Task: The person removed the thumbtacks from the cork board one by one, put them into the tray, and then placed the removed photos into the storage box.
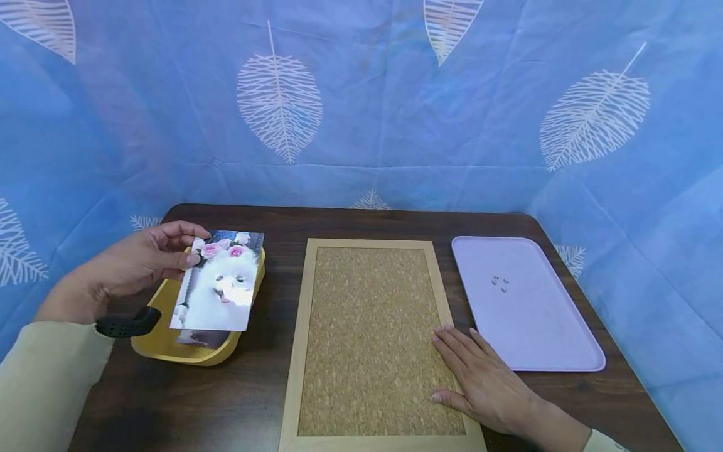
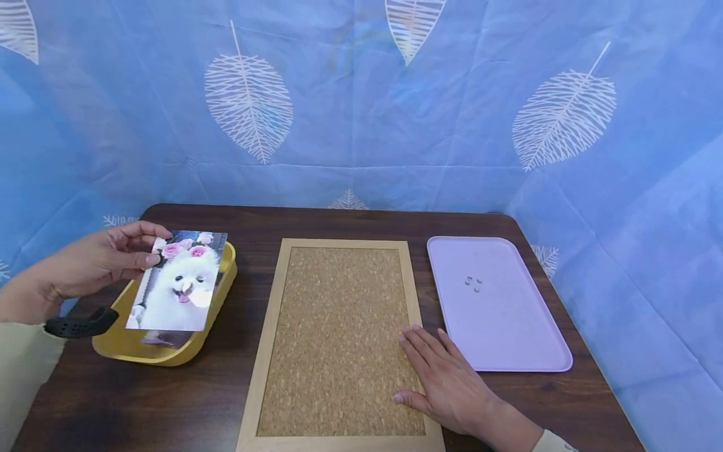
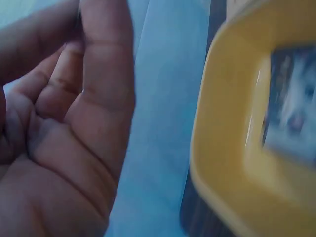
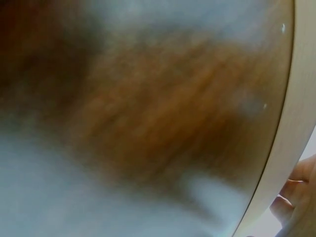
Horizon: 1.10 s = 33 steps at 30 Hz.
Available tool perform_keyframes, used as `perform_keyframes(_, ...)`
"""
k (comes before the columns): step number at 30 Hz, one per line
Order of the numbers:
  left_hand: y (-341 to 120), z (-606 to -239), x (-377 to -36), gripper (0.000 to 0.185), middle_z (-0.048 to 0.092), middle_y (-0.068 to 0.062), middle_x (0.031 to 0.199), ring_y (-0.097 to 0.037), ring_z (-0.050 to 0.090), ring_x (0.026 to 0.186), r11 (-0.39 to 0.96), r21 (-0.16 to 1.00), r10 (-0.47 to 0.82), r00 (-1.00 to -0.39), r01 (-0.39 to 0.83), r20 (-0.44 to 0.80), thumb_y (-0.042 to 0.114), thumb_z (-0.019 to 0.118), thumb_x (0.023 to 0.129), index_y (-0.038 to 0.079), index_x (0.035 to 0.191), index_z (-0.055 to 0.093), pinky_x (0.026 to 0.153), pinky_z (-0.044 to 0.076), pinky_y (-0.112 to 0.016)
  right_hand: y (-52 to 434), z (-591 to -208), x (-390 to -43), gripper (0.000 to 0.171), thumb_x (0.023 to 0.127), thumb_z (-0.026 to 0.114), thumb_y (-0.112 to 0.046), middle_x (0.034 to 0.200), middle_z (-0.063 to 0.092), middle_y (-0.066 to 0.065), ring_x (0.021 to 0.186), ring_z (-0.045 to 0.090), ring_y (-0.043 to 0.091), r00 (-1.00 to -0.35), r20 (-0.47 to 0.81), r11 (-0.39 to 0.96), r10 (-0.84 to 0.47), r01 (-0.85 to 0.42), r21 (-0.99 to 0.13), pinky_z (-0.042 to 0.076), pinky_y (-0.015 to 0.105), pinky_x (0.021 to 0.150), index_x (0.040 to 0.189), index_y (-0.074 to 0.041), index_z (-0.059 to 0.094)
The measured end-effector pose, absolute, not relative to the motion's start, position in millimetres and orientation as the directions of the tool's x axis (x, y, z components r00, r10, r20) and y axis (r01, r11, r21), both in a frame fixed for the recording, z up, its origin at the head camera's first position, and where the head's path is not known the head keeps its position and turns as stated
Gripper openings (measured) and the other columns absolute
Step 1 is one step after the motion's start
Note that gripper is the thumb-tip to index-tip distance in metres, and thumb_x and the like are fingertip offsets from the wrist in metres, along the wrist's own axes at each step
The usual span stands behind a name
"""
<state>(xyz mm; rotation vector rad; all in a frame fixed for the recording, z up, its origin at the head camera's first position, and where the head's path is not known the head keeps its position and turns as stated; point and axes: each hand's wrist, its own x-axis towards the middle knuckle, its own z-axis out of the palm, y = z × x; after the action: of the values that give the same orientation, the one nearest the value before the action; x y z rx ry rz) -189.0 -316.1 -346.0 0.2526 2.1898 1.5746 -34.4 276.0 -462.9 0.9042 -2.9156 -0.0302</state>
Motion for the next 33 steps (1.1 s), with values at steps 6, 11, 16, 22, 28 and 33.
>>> perform_keyframes(6, -343, -346, -198, 0.039, 0.066, 0.005, 0.117, -0.017, 0.071, 0.102, 0.444, 0.888, 0.333, -0.898, -0.120, -0.288, 0.007, 0.064, 0.106, 0.016, 0.141, 0.051, 0.085, 0.064, -0.039, 276, -463, -34, 0.086, 0.102, 0.052, -0.068, 0.167, 0.043, 0.010, 0.155, 0.040, 0.031, -0.815, 0.097, 0.820, -0.572, -0.569, 0.055, -0.005, 0.035, 0.132, 0.161, -0.007, 0.042)
perform_keyframes(11, -349, -355, -201, 0.042, 0.065, 0.004, 0.119, -0.016, 0.070, 0.104, 0.465, 0.870, 0.317, -0.886, -0.165, -0.338, 0.009, 0.068, 0.103, 0.013, 0.142, 0.051, 0.088, 0.064, -0.039, 276, -463, -34, 0.086, 0.102, 0.052, -0.069, 0.167, 0.043, 0.009, 0.155, 0.039, 0.031, -0.821, 0.086, 0.826, -0.564, -0.561, 0.053, 0.003, 0.040, 0.131, 0.162, -0.008, 0.042)
perform_keyframes(16, -346, -370, -204, 0.044, 0.062, -0.001, 0.123, -0.018, 0.069, 0.105, 0.450, 0.872, 0.351, -0.860, -0.193, -0.371, 0.009, 0.069, 0.103, 0.010, 0.144, 0.051, 0.088, 0.063, -0.040, 276, -463, -33, 0.086, 0.101, 0.051, -0.070, 0.167, 0.043, 0.009, 0.155, 0.040, 0.031, -0.827, 0.075, 0.831, -0.557, -0.554, 0.054, 0.017, 0.047, 0.126, 0.162, -0.008, 0.042)
perform_keyframes(22, -336, -380, -205, 0.046, 0.056, -0.010, 0.133, -0.023, 0.068, 0.108, 0.429, 0.867, 0.368, -0.827, -0.254, -0.425, 0.001, 0.063, 0.103, 0.004, 0.146, 0.047, 0.091, 0.063, -0.043, 276, -463, -33, 0.087, 0.101, 0.051, -0.070, 0.166, 0.044, 0.009, 0.154, 0.041, 0.031, -0.827, 0.076, 0.830, -0.557, -0.554, 0.059, 0.024, 0.052, 0.122, 0.161, -0.008, 0.043)
perform_keyframes(28, -327, -389, -206, 0.046, 0.053, -0.020, 0.134, -0.026, 0.065, 0.107, 0.484, 0.849, 0.353, -0.839, -0.215, -0.413, 0.001, 0.062, 0.103, 0.000, 0.146, 0.047, 0.090, 0.063, -0.042, 274, -463, -33, 0.086, 0.101, 0.052, -0.070, 0.166, 0.044, 0.009, 0.154, 0.041, 0.031, -0.828, 0.079, 0.831, -0.556, -0.552, 0.061, 0.023, 0.051, 0.123, 0.160, -0.008, 0.044)
perform_keyframes(33, -322, -393, -207, 0.048, 0.053, -0.018, 0.132, -0.028, 0.062, 0.107, 0.510, 0.832, 0.331, -0.842, -0.220, -0.426, 0.004, 0.065, 0.103, 0.001, 0.147, 0.048, 0.089, 0.062, -0.042, 275, -463, -34, 0.086, 0.101, 0.052, -0.070, 0.166, 0.044, 0.009, 0.154, 0.041, 0.031, -0.825, 0.085, 0.830, -0.558, -0.554, 0.067, 0.018, 0.048, 0.124, 0.160, -0.008, 0.044)
